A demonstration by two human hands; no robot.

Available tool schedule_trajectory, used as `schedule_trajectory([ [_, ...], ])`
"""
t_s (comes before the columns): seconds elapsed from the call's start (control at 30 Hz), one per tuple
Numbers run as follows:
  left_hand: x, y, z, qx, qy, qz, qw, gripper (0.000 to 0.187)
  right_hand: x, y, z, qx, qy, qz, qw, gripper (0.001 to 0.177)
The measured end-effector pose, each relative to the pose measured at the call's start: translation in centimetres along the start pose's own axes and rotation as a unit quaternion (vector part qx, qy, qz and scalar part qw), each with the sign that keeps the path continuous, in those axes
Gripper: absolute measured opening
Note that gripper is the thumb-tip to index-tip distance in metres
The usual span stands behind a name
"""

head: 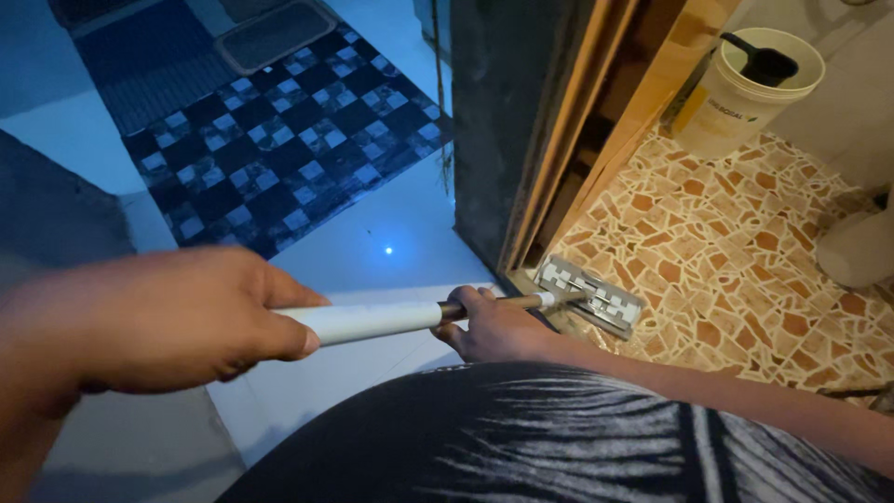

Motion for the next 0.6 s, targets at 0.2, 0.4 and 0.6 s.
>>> schedule_trajectory([
  [0.2,0.8,1.2,-3.5,0.03,0.03,0.123,0.992,0.05,-0.1,-2.1,-1.1,-0.011,0.024,-0.001,1.0,0.058],
  [0.4,1.6,4.3,-5.6,0.044,0.065,0.211,0.974,0.048,1.3,-3.3,-3.4,-0.084,0.044,0.046,0.994,0.051],
  [0.6,0.3,8.0,-1.7,-0.173,0.072,0.212,0.959,0.047,0.6,4.6,-1.7,-0.106,0.153,0.072,0.98,0.049],
])
Point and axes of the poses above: each hand's wrist, its own z-axis towards the middle knuckle, its own x-axis out of the back of the hand, y = z × x, the point moved 1 cm from there along z, towards the middle knuckle, and after that the axes turned 1 degree about -x, right-handed, at the moved point
